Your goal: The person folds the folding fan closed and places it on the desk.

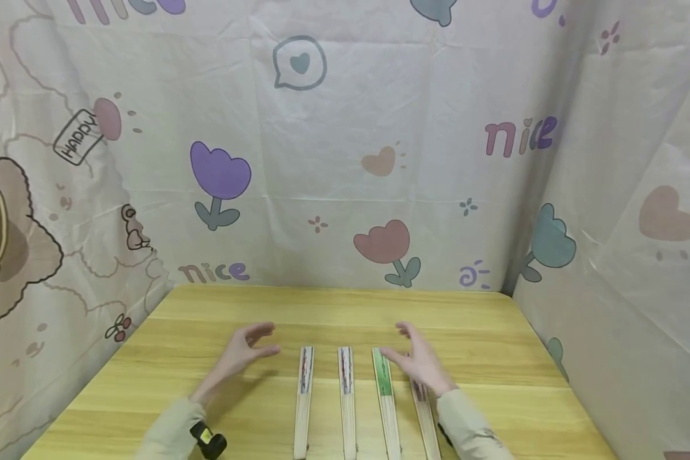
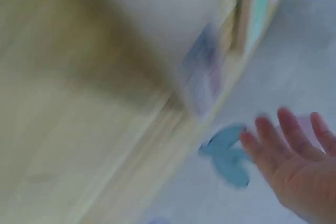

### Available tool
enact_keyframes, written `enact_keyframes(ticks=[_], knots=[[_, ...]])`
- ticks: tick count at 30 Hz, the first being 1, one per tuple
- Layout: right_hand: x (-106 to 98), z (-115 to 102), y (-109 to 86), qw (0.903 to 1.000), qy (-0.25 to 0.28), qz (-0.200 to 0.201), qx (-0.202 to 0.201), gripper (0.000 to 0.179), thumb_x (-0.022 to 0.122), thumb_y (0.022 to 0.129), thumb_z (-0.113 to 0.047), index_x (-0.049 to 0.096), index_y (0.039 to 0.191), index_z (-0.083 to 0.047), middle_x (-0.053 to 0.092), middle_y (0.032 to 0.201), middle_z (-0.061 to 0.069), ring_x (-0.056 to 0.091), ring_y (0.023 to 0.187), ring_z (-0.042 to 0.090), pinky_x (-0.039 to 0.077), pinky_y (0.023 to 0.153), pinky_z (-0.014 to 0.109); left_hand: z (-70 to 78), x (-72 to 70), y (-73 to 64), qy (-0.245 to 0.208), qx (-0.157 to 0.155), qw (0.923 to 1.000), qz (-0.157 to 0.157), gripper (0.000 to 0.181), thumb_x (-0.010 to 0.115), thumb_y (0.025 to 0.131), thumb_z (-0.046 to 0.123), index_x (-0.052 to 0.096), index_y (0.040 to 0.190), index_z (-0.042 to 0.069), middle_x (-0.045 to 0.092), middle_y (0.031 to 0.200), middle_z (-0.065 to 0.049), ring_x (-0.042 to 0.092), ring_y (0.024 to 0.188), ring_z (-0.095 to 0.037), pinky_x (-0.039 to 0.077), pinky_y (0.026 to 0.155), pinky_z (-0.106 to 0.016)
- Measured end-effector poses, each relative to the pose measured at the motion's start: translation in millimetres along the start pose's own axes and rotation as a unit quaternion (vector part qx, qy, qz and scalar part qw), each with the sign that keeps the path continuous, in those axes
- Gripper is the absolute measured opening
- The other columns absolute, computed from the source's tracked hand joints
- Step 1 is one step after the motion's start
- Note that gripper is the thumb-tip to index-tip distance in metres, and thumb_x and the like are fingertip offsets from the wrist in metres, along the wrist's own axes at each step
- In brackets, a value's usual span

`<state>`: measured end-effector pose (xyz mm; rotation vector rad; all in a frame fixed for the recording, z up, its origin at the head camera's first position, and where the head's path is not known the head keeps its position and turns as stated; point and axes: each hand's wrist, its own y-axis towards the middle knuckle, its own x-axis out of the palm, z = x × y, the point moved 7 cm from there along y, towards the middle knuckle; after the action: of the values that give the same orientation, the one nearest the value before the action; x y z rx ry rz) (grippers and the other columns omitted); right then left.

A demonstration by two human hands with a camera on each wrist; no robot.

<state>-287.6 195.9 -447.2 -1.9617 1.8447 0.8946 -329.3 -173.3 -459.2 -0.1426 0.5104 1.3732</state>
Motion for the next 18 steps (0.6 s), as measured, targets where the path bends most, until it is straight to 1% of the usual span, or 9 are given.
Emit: enact_keyframes(ticks=[2,5,8,10,12,15,17,18], knots=[[-14,9,-1.4,0.9977,-0.066,0.019,-0.003,0.078,0.072,0.091,-0.043,0.040,0.148,-0.001,0.041,0.152,0.031,0.040,0.139,0.052,0.039,0.115,0.072,1.3,-4.7,0.1,0.052,-0.003,0.9986,0.011,0.073,0.084,0.082,0.021,0.051,0.140,-0.007,0.054,0.144,-0.028,0.048,0.136,-0.046,0.036,0.122,-0.062],[-31,21,-4.5,0.9874,-0.152,0.043,-0.007,0.083,0.067,0.092,-0.053,0.038,0.151,-0.001,0.030,0.158,0.032,0.029,0.144,0.055,0.027,0.118,0.077,2.3,-10.7,-0.7,0.122,-0.011,0.9922,0.026,0.081,0.086,0.079,0.032,0.050,0.144,-0.001,0.051,0.149,-0.024,0.044,0.141,-0.046,0.036,0.120,-0.067],[-42,34,-7.4,0.9775,-0.205,0.050,0.006,0.086,0.061,0.093,-0.060,0.036,0.154,-0.004,0.021,0.162,0.031,0.018,0.147,0.057,0.015,0.118,0.082,1.5,-16.3,-1.3,0.167,-0.010,0.9851,0.040,0.087,0.085,0.079,0.041,0.047,0.147,0.004,0.047,0.153,-0.022,0.040,0.143,-0.047,0.035,0.119,-0.070],[-46,40,-9.4,0.9718,-0.229,0.052,0.018,0.088,0.057,0.093,-0.064,0.033,0.156,-0.006,0.017,0.164,0.030,0.014,0.148,0.058,0.010,0.117,0.084,1.4,-19.9,-2.1,0.198,0.000,0.9788,0.052,0.089,0.084,0.078,0.047,0.047,0.148,0.005,0.045,0.154,-0.022,0.039,0.144,-0.047,0.034,0.118,-0.073],[-49,45,-10.9,0.9667,-0.249,0.053,0.028,0.090,0.054,0.094,-0.066,0.029,0.158,-0.009,0.012,0.166,0.027,0.009,0.150,0.056,0.005,0.115,0.086,2.1,-23.2,-2.7,0.234,0.016,0.9702,0.063,0.091,0.081,0.079,0.052,0.046,0.148,0.005,0.044,0.154,-0.023,0.037,0.145,-0.048,0.026,0.120,-0.075],[-52,48,-12.4,0.9588,-0.276,0.060,0.034,0.090,0.049,0.094,-0.069,0.024,0.160,-0.013,0.008,0.168,0.024,0.005,0.151,0.055,0.000,0.113,0.088,5.9,-26.8,-5.0,0.290,0.037,0.9530,0.080,0.091,0.075,0.082,0.058,0.045,0.149,0.005,0.043,0.155,-0.023,0.033,0.146,-0.050,0.014,0.122,-0.078],[-53,51,-12.9,0.9530,-0.293,0.067,0.037,0.089,0.046,0.095,-0.070,0.021,0.161,-0.016,0.006,0.168,0.022,0.003,0.152,0.055,-0.002,0.112,0.089,6.8,-27.6,-6.6,0.325,0.038,0.9415,0.080,0.090,0.068,0.085,0.062,0.041,0.152,0.008,0.039,0.158,-0.022,0.027,0.149,-0.050,0.005,0.122,-0.080],[-54,52,-13.1,0.9500,-0.302,0.069,0.039,0.088,0.044,0.095,-0.070,0.020,0.161,-0.017,0.006,0.168,0.022,0.003,0.152,0.055,-0.002,0.111,0.090,6.7,-27.6,-7.7,0.338,0.031,0.9377,0.075,0.090,0.064,0.087,0.064,0.038,0.154,0.010,0.035,0.160,-0.021,0.023,0.150,-0.050,0.002,0.121,-0.081]])
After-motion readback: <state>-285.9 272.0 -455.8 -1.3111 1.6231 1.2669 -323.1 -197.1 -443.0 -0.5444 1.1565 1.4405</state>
